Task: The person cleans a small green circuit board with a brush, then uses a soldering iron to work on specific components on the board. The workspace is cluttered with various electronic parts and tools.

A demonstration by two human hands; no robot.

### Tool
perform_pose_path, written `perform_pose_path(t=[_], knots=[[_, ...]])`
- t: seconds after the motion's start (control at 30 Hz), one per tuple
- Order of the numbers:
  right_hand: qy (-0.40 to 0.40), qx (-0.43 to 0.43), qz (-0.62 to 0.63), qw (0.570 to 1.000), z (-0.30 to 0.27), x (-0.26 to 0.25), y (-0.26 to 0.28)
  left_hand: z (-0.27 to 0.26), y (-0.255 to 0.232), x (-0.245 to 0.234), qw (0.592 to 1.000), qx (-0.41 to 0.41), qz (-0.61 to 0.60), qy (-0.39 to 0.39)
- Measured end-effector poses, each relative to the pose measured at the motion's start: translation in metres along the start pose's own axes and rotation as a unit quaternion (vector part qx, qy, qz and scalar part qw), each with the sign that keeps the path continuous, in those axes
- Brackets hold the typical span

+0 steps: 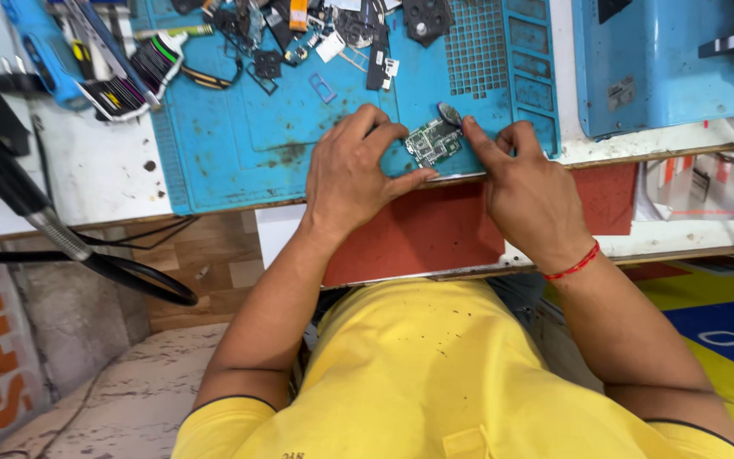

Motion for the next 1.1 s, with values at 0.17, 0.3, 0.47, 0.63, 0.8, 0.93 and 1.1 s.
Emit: perform_pose_path(t=[0.17,0.3,0.47,0.63,0.8,0.93,1.1], knots=[[0.001,-0.044,0.01,0.999,-0.001,0.009,-0.005,0.001,0.004,-0.004,1.0,0.0,-0.003,0.003],[0.06,-0.055,-0.016,0.997,-0.01,0.018,-0.015,0.001,0.0,0.001,1.0,0.002,0.005,0.004],[0.039,-0.047,-0.047,0.997,-0.012,0.019,-0.016,0.002,0.0,-0.001,1.0,0.002,0.0,0.006],[0.044,-0.051,-0.037,0.997,-0.008,0.017,-0.019,0.003,-0.001,-0.001,1.0,0.0,0.005,0.013],[0.049,-0.083,-0.043,0.994,0.002,0.013,-0.015,0.005,0.0,-0.005,1.0,-0.001,-0.006,0.007],[0.029,-0.058,0.006,0.998,-0.004,0.011,-0.016,0.002,-0.002,-0.002,1.0,0.004,0.014,0.003],[0.011,-0.004,-0.013,1.0,-0.008,0.004,-0.021,0.004,-0.004,0.003,1.0,0.013,0.012,-0.002]])
Point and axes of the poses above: each hand's wrist, its own z-axis towards the middle knuckle, its own x-axis out of the palm, y = z × x, the point moved 5 cm from there along z, towards the middle knuckle, and after that the axes turned 1 degree about z, right-handed, at the moved point
